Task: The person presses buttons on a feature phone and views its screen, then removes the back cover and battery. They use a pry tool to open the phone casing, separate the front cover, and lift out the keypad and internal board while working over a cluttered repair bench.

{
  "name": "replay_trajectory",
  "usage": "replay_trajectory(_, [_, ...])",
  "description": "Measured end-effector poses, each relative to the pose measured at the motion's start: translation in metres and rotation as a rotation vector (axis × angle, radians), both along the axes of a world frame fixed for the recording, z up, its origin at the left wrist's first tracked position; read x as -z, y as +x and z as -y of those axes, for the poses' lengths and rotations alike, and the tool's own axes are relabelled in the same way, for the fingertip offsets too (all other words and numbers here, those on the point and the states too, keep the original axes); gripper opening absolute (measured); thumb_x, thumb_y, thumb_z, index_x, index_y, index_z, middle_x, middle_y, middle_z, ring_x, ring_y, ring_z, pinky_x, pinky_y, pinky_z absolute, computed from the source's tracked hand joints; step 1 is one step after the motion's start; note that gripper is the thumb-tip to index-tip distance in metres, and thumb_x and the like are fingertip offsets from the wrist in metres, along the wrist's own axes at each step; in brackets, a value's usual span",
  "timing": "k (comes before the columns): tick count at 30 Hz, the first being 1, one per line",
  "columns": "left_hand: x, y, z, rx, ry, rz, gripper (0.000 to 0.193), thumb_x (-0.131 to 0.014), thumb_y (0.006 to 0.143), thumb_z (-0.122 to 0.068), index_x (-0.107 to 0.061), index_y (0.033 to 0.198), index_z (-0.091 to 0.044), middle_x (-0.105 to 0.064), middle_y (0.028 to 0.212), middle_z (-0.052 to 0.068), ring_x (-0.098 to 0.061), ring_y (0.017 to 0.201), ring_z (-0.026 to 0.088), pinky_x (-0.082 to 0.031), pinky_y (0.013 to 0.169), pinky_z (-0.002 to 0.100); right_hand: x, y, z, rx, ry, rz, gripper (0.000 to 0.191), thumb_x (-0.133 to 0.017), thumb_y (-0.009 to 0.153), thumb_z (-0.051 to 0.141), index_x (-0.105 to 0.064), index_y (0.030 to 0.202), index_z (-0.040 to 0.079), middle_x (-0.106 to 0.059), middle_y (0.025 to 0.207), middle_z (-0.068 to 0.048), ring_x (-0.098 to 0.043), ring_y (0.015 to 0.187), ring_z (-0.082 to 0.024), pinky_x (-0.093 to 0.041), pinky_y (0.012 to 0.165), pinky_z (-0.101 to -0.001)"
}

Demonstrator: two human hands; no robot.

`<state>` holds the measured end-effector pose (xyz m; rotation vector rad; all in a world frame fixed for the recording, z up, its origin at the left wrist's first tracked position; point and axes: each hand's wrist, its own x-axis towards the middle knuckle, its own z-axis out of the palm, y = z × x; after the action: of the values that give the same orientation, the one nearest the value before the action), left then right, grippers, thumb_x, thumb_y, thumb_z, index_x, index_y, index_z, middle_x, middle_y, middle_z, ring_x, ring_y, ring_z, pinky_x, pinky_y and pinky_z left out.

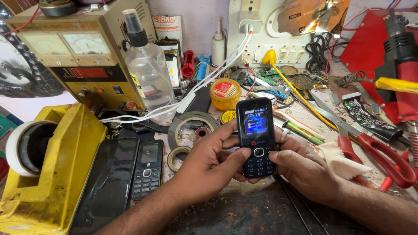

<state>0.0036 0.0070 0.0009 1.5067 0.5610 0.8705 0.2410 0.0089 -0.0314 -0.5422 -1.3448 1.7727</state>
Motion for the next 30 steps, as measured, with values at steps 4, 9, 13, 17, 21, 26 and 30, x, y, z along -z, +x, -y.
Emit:
replay_trajectory(4, [0.000,0.000,0.000,0.009,0.002,0.018,0.051,-0.053,0.103,-0.012,-0.041,0.152,-0.009,-0.073,0.115,0.006,-0.075,0.089,0.013,-0.063,0.071,0.027,0.003,0.001,-0.001,0.006,-0.016,-0.013,0.043,-0.049,0.099,0.010,-0.051,0.138,-0.007,-0.068,0.123,-0.020,-0.069,0.105,-0.025,-0.057,0.091,-0.0428])
replay_trajectory(9, [0.002,0.000,-0.001,0.019,-0.006,0.037,0.051,-0.053,0.103,-0.012,-0.040,0.153,-0.010,-0.071,0.119,0.006,-0.074,0.091,0.013,-0.063,0.072,0.027,0.008,0.003,-0.003,0.042,-0.063,-0.018,0.043,-0.049,0.098,0.010,-0.051,0.138,-0.005,-0.068,0.123,-0.019,-0.069,0.108,-0.026,-0.057,0.093,-0.0438])
replay_trajectory(13, [0.002,0.000,-0.001,0.026,0.013,0.065,0.057,-0.053,0.104,-0.012,-0.035,0.157,-0.007,-0.070,0.127,0.009,-0.073,0.097,0.013,-0.064,0.076,0.028,0.007,0.002,-0.002,0.035,-0.056,-0.010,0.046,-0.049,0.098,0.010,-0.049,0.142,-0.004,-0.066,0.126,-0.018,-0.068,0.111,-0.024,-0.056,0.095,-0.0425])
replay_trajectory(17, [0.003,0.002,0.000,-0.113,0.062,0.009,0.075,-0.057,0.099,-0.014,-0.019,0.164,-0.012,-0.068,0.134,0.012,-0.072,0.091,0.013,-0.063,0.071,0.028,0.002,-0.002,0.000,0.079,-0.017,0.068,0.053,-0.049,0.099,0.013,-0.042,0.150,-0.001,-0.065,0.131,-0.015,-0.066,0.113,-0.022,-0.055,0.098,-0.0416])
replay_trajectory(21, [0.007,0.004,-0.001,-0.195,0.161,0.022,0.085,-0.063,0.098,-0.014,-0.009,0.163,-0.011,-0.063,0.140,0.015,-0.073,0.105,0.012,-0.060,0.077,0.025,-0.003,-0.007,-0.001,0.160,0.072,0.166,0.061,-0.048,0.101,0.013,-0.034,0.160,0.004,-0.063,0.135,-0.012,-0.062,0.117,-0.016,-0.051,0.101,-0.0369])
replay_trajectory(26, [0.016,0.005,-0.011,-0.201,0.015,0.134,0.072,-0.059,0.100,-0.011,-0.025,0.164,-0.008,-0.066,0.139,0.014,-0.069,0.105,0.012,-0.064,0.080,0.029,-0.004,-0.010,-0.003,0.271,0.119,0.228,0.064,-0.050,0.100,0.012,-0.031,0.162,0.012,-0.065,0.133,-0.010,-0.066,0.109,-0.014,-0.058,0.091,-0.0364])
replay_trajectory(30, [0.021,0.004,-0.016,-0.210,-0.025,0.157,0.069,-0.059,0.098,-0.005,-0.030,0.161,-0.009,-0.068,0.133,0.014,-0.069,0.105,0.015,-0.065,0.080,0.034,-0.006,-0.012,-0.004,0.337,0.217,0.153,0.068,-0.060,0.100,0.005,-0.033,0.163,0.007,-0.061,0.123,-0.012,-0.065,0.103,-0.016,-0.059,0.085,-0.0351])
